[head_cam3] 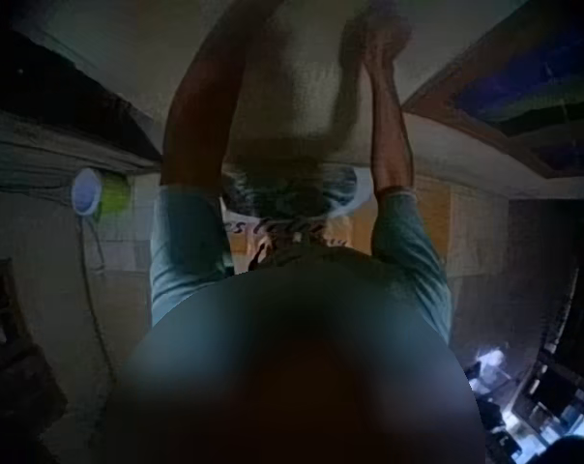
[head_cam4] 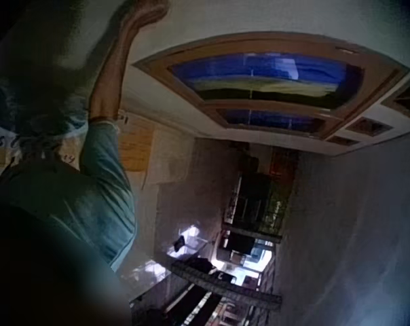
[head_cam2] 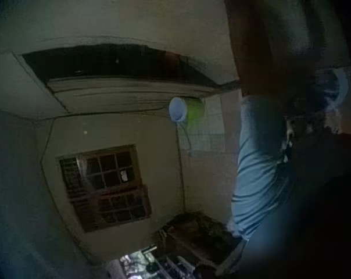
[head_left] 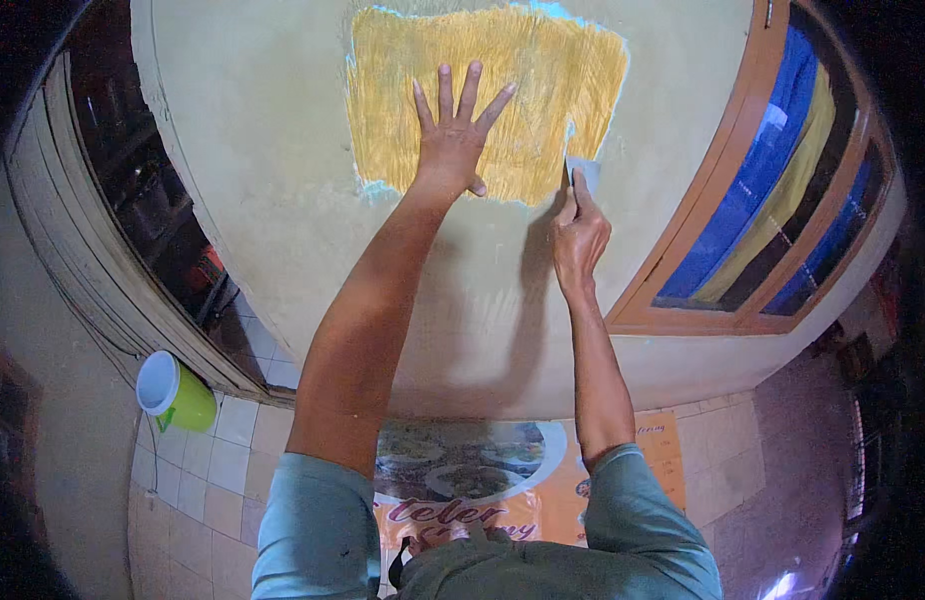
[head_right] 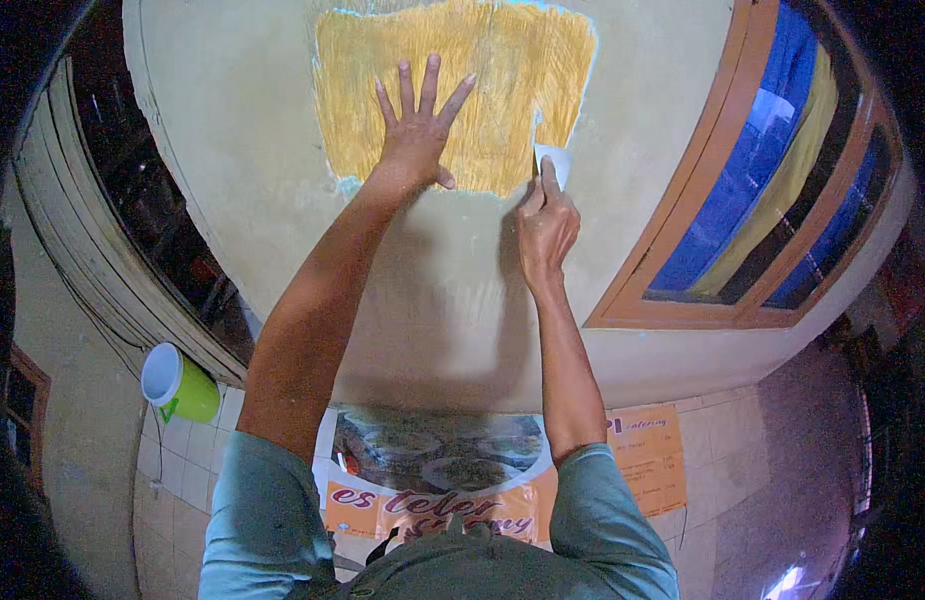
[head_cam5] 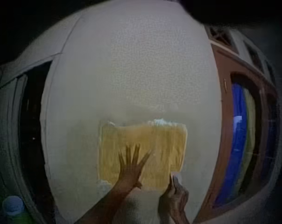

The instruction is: Using a putty knife to apply or smooth filler on a wall surface.

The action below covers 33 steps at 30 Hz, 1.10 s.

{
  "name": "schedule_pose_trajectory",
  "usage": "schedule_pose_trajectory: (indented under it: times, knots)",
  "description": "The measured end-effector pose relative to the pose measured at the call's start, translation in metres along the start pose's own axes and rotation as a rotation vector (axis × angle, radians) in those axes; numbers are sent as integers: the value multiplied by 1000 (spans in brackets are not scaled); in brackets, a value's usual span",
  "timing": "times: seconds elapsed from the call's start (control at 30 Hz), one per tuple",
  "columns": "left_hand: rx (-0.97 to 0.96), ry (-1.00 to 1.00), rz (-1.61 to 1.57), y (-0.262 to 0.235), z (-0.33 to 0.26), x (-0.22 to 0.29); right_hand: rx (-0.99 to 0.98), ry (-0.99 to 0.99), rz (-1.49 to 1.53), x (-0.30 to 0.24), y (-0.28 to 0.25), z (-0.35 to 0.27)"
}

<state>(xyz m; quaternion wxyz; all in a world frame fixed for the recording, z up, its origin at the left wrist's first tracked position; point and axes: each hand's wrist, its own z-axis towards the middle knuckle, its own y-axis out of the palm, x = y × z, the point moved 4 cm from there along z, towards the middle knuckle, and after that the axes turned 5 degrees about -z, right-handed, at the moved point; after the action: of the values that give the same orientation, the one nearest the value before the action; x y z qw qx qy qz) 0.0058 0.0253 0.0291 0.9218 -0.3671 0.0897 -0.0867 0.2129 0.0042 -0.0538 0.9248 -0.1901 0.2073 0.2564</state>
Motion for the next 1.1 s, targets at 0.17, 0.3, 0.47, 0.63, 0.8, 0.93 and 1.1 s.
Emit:
schedule_pose_trajectory:
  times: [0.17, 0.3, 0.47, 0.63, 0.8, 0.93, 1.1]
  knots:
    - [-24, -9, 6, 1, 2, 1, 53, -52, 21, -28, -9, 45]
    - [4, -5, 40, 0, 1, -3, 24, -10, 67, -27, -10, 36]
    - [3, 8, 8, 3, 2, 1, -29, -4, -6, -7, -6, 24]
    - [19, 6, 42, 2, 1, -4, -2, -49, -1, -35, -16, 49]
    - [5, 8, 28, 6, 2, 0, -17, -59, -23, -3, -8, 8]
    - [4, -1, 29, 5, 0, -2, -86, -31, -76, -19, -13, 30]
    - [10, 5, 40, 3, 0, -1, -41, -93, -58, -4, -9, 13]
